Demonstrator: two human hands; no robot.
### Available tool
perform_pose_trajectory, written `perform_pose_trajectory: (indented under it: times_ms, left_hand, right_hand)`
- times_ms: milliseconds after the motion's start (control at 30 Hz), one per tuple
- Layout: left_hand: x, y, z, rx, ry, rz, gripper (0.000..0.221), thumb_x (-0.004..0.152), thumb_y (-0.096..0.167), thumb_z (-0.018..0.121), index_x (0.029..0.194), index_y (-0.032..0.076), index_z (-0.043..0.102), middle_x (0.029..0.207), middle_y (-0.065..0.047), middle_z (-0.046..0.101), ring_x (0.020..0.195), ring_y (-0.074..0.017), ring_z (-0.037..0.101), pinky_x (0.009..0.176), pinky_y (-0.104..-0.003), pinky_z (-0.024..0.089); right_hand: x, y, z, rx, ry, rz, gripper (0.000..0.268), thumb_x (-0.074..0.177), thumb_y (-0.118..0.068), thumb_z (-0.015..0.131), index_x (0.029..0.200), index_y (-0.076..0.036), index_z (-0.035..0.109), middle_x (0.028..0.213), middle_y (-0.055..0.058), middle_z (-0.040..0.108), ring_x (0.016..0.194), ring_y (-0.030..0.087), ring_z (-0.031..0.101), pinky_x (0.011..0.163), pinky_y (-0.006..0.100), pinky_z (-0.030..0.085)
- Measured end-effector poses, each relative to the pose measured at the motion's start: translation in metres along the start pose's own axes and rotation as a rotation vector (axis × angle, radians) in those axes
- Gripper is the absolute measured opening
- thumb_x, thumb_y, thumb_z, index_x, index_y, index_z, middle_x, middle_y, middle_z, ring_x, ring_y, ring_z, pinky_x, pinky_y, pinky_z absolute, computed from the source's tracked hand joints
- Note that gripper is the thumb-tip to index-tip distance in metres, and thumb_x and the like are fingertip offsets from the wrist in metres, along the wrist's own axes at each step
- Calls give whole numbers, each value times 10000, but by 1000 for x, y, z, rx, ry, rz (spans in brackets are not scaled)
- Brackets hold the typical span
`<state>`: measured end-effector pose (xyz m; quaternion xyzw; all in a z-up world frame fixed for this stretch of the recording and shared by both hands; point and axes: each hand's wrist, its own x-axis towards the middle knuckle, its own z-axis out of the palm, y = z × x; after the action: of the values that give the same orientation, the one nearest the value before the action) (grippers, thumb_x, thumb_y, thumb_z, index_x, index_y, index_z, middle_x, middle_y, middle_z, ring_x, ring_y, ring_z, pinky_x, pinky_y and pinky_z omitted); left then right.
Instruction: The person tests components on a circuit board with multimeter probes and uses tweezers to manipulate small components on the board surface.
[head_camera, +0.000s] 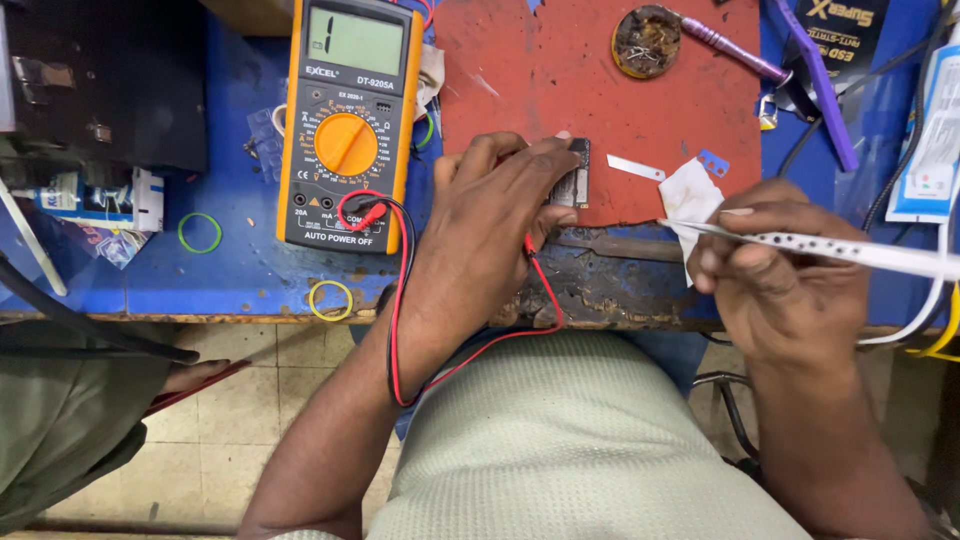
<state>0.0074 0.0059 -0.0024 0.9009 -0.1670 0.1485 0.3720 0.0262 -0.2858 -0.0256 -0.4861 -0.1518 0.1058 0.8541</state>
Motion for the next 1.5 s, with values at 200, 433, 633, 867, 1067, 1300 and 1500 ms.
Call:
perform_pose_trajectory:
  times_ms: [200, 433, 633, 867, 1067, 1300, 1500]
  left_hand:
    - [1, 0, -1, -31, 8, -3, 479, 868, 70, 763, 1328, 67, 631, 1404, -56, 644, 1248, -274, 569, 1022, -417, 382]
    - [2, -1, -2, 7, -12, -9, 527, 826, 27, 738, 1341, 62, 633, 1428, -64, 636, 1253, -274, 573, 1020, -410, 388]
    - [0, 3, -1, 43, -19, 6, 450, 906, 131, 763, 1330, 56, 631, 1441, -74, 597, 1276, -290, 538, 1026, -444, 376]
    - [0, 6, -2, 63, -44, -17, 476, 871, 143, 777, 1320, 59, 646, 1452, -64, 586, 1292, -274, 529, 1049, -455, 369]
    - [0, 6, -4, 54, -52, -26, 486, 859, 153, 787, 1314, 55, 649, 1452, -67, 582, 1295, -276, 526, 1047, -455, 368]
    - [0, 6, -6, 37, -59, -22, 465, 896, 160, 769, 1329, 49, 641, 1466, -77, 574, 1296, -283, 526, 1050, -455, 362]
    - [0, 4, -6, 8, -63, -29, 459, 903, 144, 751, 1337, 46, 638, 1476, -77, 572, 1299, -287, 526, 1070, -451, 362]
  right_hand:
    - [14, 0, 44, -315, 13, -118, 104, 1045, -34, 708, 1124, 13, 660, 1096, 142, 680, 983, 224, 737, 824, 345, 640]
    - [21, 1, 62, -515, 45, -171, 147, 1025, 2, 699, 1131, 5, 598, 1089, 137, 655, 953, 191, 731, 902, 353, 667]
    - [19, 2, 68, -881, 12, -233, 152, 1005, 7, 710, 1110, 13, 601, 1059, 118, 661, 921, 182, 720, 854, 288, 625]
    - [12, 9, 72, -1141, 43, -154, 148, 970, 40, 804, 1078, 13, 705, 1024, 118, 752, 885, 142, 730, 815, 230, 576]
    - [14, 9, 75, -1169, 12, -209, 209, 948, 50, 818, 1115, 16, 699, 1037, 124, 751, 925, 148, 747, 848, 240, 595]
    - [15, 6, 78, -1310, -68, -274, 229, 920, 24, 865, 1077, 17, 699, 1004, 118, 753, 810, 164, 744, 726, 248, 579]
    - [15, 7, 79, -1320, -73, -300, 226, 930, 5, 875, 1091, 18, 716, 1015, 115, 754, 816, 173, 751, 731, 254, 583]
